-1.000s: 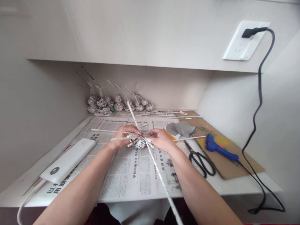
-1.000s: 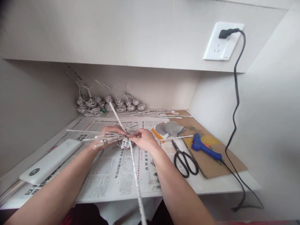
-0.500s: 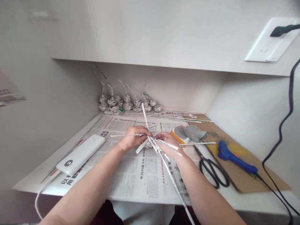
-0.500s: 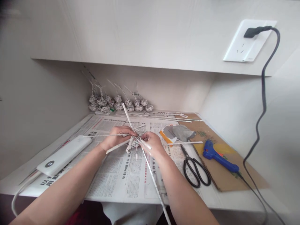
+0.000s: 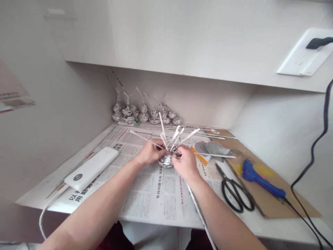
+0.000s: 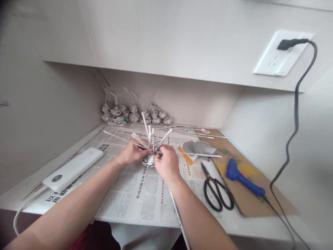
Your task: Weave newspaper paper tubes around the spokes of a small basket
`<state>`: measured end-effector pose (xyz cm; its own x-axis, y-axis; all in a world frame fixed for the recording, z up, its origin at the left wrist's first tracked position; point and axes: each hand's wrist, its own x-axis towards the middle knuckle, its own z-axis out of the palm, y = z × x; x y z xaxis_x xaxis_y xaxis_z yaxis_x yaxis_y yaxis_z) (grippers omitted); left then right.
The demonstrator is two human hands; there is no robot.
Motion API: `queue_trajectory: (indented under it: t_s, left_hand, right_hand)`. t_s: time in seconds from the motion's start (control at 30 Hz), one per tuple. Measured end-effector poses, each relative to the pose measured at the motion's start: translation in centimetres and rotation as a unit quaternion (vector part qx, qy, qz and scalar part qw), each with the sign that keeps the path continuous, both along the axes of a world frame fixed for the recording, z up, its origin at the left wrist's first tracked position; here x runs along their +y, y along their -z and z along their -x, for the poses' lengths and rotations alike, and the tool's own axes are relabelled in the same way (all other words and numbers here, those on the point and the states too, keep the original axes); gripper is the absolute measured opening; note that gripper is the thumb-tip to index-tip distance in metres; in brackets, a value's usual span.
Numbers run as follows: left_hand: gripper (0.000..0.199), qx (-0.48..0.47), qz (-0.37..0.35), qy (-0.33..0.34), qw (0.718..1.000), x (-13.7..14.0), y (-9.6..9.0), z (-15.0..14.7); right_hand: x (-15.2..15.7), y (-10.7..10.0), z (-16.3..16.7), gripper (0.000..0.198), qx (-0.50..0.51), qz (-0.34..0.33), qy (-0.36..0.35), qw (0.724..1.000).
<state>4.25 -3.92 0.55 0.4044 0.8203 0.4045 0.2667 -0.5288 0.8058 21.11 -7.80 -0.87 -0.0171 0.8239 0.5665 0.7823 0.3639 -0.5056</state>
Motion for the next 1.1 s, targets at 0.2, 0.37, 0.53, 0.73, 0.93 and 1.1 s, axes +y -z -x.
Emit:
queue_trajectory:
  t_s: [0.2,0.37,0.53,0.73,0.93,1.1]
  left_hand:
    - [0.02,-0.043,0.018,0.053,0.998,0.3,0.1,0.0]
    - [0.021,-0.063,0.062,0.026,0.996,0.7,0.5,0.2]
    - [0.023,-0.098,0.053,-0.052,0.992,1.6,0.7,0.9]
    - [0.03,-0.202,0.051,-0.183,0.961,3.1,0.8,1.9]
    - [0.032,-0.244,0.102,-0.187,0.946,3.1,0.9,1.6]
    - [0.032,-0.245,0.144,-0.095,0.954,2.4,0.8,1.0]
  right_hand:
    - [0.0,-0.2,0.0,0.013,-0.06,-0.042,-0.022,0.997]
    - [0.0,-0.2,-0.1,0.016,-0.052,-0.049,-0.042,0.997]
    - [0.3,-1.0,-1.6,0.026,-0.083,-0.073,-0.015,0.994]
    - [-0.1,-1.5,-2.2,0.021,-0.116,-0.138,0.095,0.979]
    - [-1.7,-2.3,-0.5,0.035,-0.11,-0.23,0.056,0.965]
    - [-0.9,-1.6,-0.3,0.026,-0.099,-0.168,-0.04,0.98]
